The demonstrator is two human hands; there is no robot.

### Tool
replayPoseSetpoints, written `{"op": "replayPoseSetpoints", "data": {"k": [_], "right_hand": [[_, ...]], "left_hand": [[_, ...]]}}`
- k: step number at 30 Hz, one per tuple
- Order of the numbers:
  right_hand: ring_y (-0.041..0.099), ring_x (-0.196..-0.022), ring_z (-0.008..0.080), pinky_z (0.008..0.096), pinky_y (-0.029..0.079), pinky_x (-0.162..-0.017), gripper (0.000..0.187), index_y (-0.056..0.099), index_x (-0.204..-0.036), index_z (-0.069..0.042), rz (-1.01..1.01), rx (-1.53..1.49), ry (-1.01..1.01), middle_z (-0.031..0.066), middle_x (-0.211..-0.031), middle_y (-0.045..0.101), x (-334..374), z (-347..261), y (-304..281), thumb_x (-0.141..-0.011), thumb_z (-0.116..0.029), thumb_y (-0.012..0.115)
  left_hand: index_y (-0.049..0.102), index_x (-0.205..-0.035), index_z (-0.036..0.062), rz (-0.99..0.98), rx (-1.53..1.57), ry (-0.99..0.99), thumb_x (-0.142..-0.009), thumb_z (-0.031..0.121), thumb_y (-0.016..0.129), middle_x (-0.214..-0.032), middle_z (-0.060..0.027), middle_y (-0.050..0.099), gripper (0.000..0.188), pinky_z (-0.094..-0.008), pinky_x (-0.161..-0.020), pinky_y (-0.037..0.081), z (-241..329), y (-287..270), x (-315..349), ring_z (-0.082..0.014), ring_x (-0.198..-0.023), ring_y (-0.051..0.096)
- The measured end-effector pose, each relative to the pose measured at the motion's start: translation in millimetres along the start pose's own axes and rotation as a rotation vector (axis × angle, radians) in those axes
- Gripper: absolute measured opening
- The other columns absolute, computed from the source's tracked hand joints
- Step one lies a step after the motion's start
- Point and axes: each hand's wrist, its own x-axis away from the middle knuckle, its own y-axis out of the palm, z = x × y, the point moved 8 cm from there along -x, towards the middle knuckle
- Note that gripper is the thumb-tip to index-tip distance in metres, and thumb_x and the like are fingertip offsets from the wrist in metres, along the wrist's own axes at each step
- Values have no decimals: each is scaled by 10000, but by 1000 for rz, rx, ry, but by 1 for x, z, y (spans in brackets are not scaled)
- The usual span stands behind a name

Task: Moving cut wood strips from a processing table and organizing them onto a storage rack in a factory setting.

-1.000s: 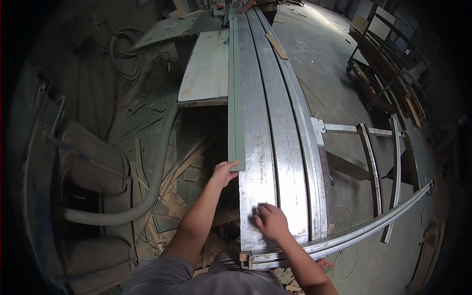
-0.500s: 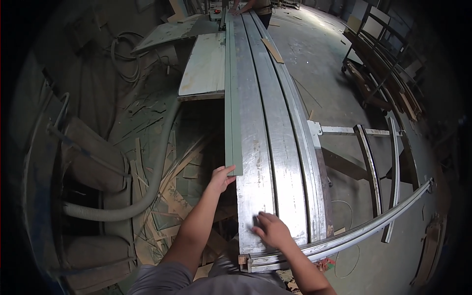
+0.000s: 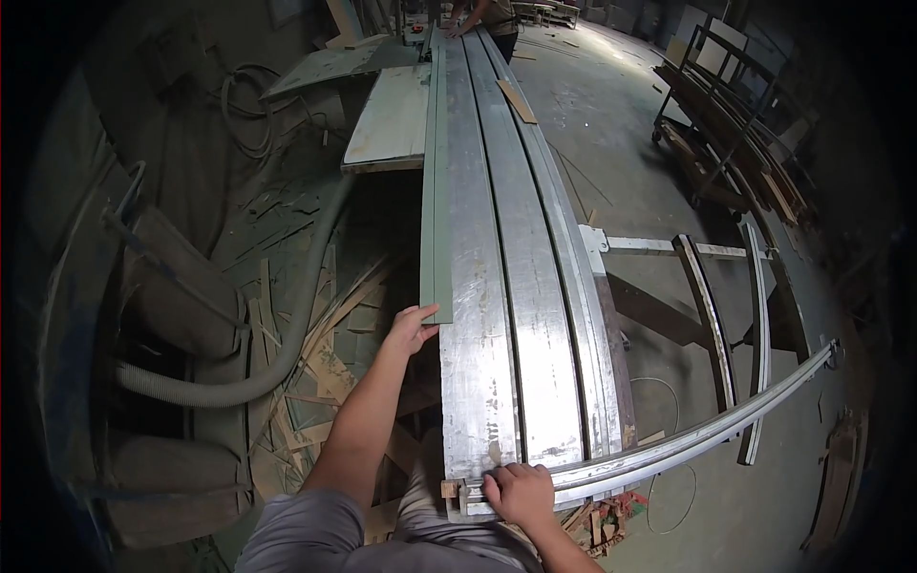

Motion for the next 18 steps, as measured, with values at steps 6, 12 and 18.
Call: {"op": "replayPoseSetpoints", "data": {"k": [6, 12, 18], "right_hand": [[552, -575, 218, 361, 390, -550, 288, 557, -560, -109, -2, 15, 16, 40, -589, 551, 37, -3, 4, -766, -309, 557], [553, -573, 216, 356, 389, -555, 286, 564, -555, -113, 50, 1, 24, 34, -574, 544, 81, -8, 3, -760, -312, 562], [557, -577, 215, 350, 392, -565, 283, 579, -560, -110, 41, 16, 35, 32, -579, 556, 126, -20, 2, -757, -312, 564]], "left_hand": [[569, -955, 66, -39, 7, 12, -766, 116, 661, -952, -48, 606, 217, -317, -738, 496, -19, -1, 30, -181, -876, 589], [569, -953, 78, -16, 6, -3, -769, 120, 659, -943, -39, 607, 208, -302, -720, 495, -48, -4, 67, -170, -863, 589], [568, -948, 85, -26, 10, 1, -770, 120, 660, -950, -37, 606, 204, -302, -726, 487, -72, -12, 106, -172, -864, 587]]}}
